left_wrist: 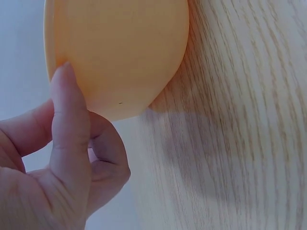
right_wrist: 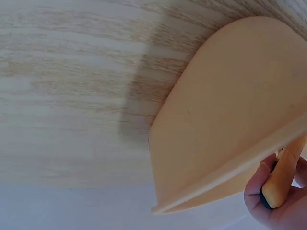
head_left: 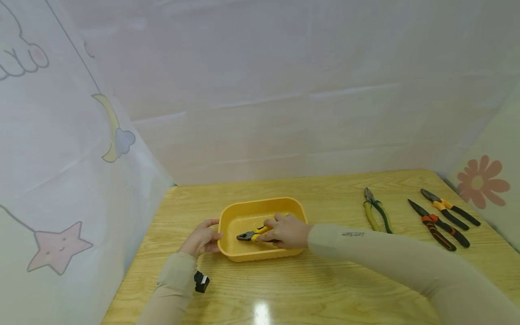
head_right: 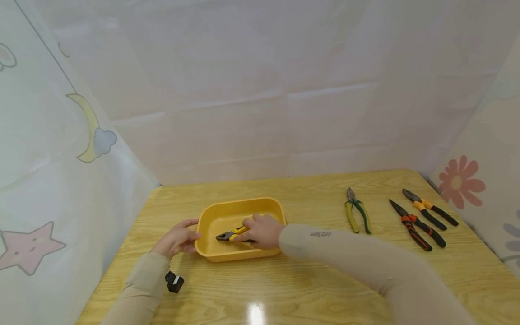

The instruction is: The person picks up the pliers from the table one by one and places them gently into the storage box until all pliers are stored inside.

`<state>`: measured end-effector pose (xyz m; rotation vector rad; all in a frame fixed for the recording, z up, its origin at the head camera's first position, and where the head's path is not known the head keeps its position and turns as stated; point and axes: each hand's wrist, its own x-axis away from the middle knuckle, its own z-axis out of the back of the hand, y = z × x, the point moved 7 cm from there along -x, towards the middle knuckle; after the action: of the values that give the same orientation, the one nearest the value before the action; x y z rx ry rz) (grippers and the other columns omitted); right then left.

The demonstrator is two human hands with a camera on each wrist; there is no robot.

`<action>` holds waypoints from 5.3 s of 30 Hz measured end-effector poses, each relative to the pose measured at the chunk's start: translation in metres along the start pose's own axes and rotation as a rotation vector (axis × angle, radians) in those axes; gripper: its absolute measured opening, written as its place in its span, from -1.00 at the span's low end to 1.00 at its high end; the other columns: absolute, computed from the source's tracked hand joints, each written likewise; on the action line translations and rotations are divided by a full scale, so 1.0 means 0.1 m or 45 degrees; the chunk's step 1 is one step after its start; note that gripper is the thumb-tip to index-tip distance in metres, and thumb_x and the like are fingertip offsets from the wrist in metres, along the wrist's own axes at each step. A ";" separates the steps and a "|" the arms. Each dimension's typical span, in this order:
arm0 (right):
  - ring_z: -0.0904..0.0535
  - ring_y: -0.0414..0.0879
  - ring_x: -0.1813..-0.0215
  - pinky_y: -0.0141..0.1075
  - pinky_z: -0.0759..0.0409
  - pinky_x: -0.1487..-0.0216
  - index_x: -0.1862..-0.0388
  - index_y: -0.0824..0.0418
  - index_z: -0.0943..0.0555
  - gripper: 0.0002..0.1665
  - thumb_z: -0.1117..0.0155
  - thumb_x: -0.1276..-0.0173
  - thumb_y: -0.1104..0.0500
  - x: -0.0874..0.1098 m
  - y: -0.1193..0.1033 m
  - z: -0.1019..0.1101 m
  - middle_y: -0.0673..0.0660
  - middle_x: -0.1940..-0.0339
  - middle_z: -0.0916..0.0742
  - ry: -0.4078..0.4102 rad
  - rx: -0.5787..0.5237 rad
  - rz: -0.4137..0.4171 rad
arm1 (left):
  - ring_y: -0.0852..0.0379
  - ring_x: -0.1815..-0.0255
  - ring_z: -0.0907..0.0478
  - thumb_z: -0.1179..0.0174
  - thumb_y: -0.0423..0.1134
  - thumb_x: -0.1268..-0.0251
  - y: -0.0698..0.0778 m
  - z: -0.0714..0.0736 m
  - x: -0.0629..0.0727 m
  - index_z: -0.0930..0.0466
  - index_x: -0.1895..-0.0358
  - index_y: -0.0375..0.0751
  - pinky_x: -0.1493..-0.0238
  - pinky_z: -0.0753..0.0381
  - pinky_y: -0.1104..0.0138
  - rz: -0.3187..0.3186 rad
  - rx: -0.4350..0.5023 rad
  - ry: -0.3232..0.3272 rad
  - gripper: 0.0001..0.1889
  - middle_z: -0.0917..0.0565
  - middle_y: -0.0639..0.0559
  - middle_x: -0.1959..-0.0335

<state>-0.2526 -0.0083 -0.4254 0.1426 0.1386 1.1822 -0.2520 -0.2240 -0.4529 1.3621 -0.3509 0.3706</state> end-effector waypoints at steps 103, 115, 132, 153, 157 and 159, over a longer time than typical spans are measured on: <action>-0.50 0.14 -0.12 0.09 -0.53 -0.03 -0.30 0.20 -0.51 -0.43 -0.30 -0.35 0.04 1.00 0.41 0.33 0.25 -0.12 -0.61 0.292 -0.263 -0.268 | 0.14 0.56 -0.54 0.00 -0.54 -0.38 -0.02 -0.01 0.03 -0.20 -0.42 -0.36 0.62 -0.59 0.39 -0.011 -0.012 0.014 -0.46 -0.58 -0.22 0.29; -0.51 0.14 -0.09 0.08 -0.54 0.00 -0.27 0.21 -0.53 -0.43 -0.33 -0.32 0.04 1.16 0.43 0.37 0.22 -0.09 -0.63 0.360 -0.221 -0.286 | 0.14 0.53 -0.57 0.00 -0.55 -0.38 -0.01 -0.02 0.02 -0.20 -0.42 -0.37 0.60 -0.61 0.37 -0.009 0.008 0.010 -0.45 -0.60 -0.24 0.27; -0.50 0.19 -0.12 0.14 -0.52 -0.01 -0.30 0.23 -0.50 -0.42 -0.33 -0.33 0.10 1.40 0.48 0.38 0.26 -0.13 -0.61 0.351 -0.255 -0.401 | 0.12 0.55 -0.58 0.01 -0.55 -0.39 -0.03 -0.02 0.03 -0.18 -0.43 -0.36 0.60 -0.61 0.35 -0.006 0.017 -0.002 -0.45 -0.61 -0.26 0.29; -0.54 0.17 -0.02 0.08 -0.55 0.04 -0.30 0.27 -0.48 -0.36 -0.37 -0.27 0.10 1.70 0.53 0.34 0.28 -0.07 -0.62 0.429 -0.140 -0.452 | 0.14 0.61 -0.57 0.00 -0.57 -0.36 -0.04 -0.02 0.00 -0.15 -0.44 -0.40 0.69 -0.57 0.40 0.002 0.052 -0.015 -0.42 -0.58 -0.14 0.46; -0.53 0.17 -0.04 0.12 -0.53 0.04 -0.33 0.24 -0.46 -0.32 -0.40 -0.24 0.10 1.76 0.54 0.31 0.27 -0.08 -0.61 0.421 -0.150 -0.512 | 0.15 0.61 -0.57 0.00 -0.57 -0.36 -0.03 -0.03 0.00 -0.14 -0.43 -0.41 0.69 -0.58 0.40 -0.002 0.055 -0.020 -0.42 -0.58 -0.14 0.45; -0.53 0.17 -0.04 0.15 -0.52 0.05 -0.33 0.24 -0.46 -0.29 -0.42 -0.21 0.10 1.79 0.54 0.30 0.27 -0.08 -0.62 0.428 -0.137 -0.530 | 0.15 0.61 -0.57 0.00 -0.57 -0.36 -0.04 -0.03 0.00 -0.13 -0.44 -0.41 0.69 -0.57 0.40 -0.005 0.055 -0.024 -0.42 -0.58 -0.14 0.45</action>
<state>-0.2297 0.1769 -0.3922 -0.1757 0.3811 0.7871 -0.2500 -0.2219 -0.4563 1.4090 -0.3573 0.3642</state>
